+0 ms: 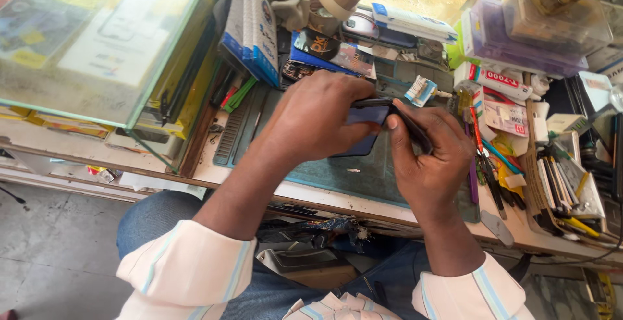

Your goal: The person uses a precision screwdriver to remove screws from a smartphone's internal frame. They then lift the screen assembly away from the chassis, exposing the battery and internal components.

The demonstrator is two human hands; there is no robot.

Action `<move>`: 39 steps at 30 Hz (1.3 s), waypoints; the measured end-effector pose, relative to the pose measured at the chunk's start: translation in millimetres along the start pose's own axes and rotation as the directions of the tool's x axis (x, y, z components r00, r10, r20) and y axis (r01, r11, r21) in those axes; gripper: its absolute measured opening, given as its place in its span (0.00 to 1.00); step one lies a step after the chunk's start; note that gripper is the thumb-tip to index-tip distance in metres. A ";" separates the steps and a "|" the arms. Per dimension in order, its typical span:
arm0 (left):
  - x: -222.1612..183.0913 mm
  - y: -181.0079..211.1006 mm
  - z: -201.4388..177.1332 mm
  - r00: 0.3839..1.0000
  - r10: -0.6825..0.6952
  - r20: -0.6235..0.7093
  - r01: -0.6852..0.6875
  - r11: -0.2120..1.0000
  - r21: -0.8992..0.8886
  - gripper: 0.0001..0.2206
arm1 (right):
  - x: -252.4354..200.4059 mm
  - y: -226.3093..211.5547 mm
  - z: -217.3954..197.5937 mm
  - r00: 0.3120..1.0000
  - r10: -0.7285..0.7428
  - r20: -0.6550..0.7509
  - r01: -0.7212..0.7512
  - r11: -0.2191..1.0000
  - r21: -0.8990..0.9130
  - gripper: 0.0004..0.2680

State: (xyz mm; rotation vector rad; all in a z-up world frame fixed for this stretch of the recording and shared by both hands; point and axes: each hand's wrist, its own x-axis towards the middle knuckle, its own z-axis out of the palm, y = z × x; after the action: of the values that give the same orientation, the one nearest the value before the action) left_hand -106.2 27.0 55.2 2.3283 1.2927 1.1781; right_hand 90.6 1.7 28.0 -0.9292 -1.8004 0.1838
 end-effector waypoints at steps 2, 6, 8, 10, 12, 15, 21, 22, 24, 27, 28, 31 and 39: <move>6.3 5.5 13.3 0.998 -0.060 0.008 0.060 0.998 0.029 0.15 | -1.9 5.3 -3.8 1.000 0.008 -0.015 -0.008 1.000 -0.018 0.06; 11.5 9.2 30.1 0.996 -0.090 0.019 0.088 0.992 0.089 0.16 | -2.5 11.2 -12.4 1.000 -0.012 -0.012 0.011 0.993 -0.116 0.06; 13.3 8.6 34.1 0.999 -0.039 0.006 0.038 0.992 0.117 0.15 | -1.0 14.0 -14.1 1.000 -0.026 -0.011 0.025 0.992 -0.121 0.06; 15.3 8.2 33.1 0.999 -0.038 0.039 0.032 0.990 0.140 0.15 | 2.2 15.3 -14.2 0.998 -0.056 -0.009 0.055 0.992 -0.117 0.06; 15.8 8.5 33.4 0.988 -0.089 0.127 0.070 0.987 0.148 0.15 | 3.7 16.9 -16.1 0.996 -0.088 -0.003 0.087 0.990 -0.113 0.07; 18.3 9.0 34.4 0.989 -0.038 0.143 0.014 0.986 0.166 0.15 | 8.4 19.1 -23.0 0.982 -0.186 0.039 0.190 0.966 -0.174 0.09; 22.2 13.1 32.3 0.994 0.008 0.111 -0.025 0.988 0.152 0.16 | 36.0 18.9 -46.1 0.922 -0.254 0.293 0.309 0.938 -0.159 0.12; 22.0 12.5 31.8 0.991 -0.012 0.133 -0.007 0.989 0.147 0.16 | 38.4 17.7 -49.0 0.908 -0.267 0.323 0.334 0.926 -0.173 0.13; 18.9 10.1 30.5 0.983 -0.057 0.175 0.032 0.990 0.138 0.17 | 41.1 14.7 -53.1 0.876 -0.292 0.385 0.387 0.901 -0.196 0.14; 2.3 3.4 24.7 0.999 0.040 -0.004 -0.040 0.977 -0.211 0.20 | 42.9 9.7 -54.1 0.894 -0.219 0.391 0.315 0.928 -0.200 0.13; -2.7 3.7 28.8 0.999 -0.022 -0.026 0.013 0.950 -0.311 0.19 | 42.2 8.4 -54.8 0.894 -0.222 0.389 0.313 0.931 -0.189 0.13; -15.1 5.1 46.8 0.979 -0.189 -0.073 0.126 0.849 -0.513 0.17 | 42.9 5.7 -54.6 0.890 -0.255 0.379 0.339 0.924 -0.175 0.13; -17.4 -6.3 74.4 0.971 -0.214 -0.111 0.146 0.889 -0.433 0.12 | 50.1 1.0 -41.2 0.802 -0.438 0.407 0.540 0.822 -0.180 0.14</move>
State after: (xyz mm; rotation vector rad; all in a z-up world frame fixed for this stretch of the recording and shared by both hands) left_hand -60.0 29.7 -6.0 1.7982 1.1313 1.4337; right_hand 118.9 23.7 82.1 -0.6053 -2.3906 -0.2769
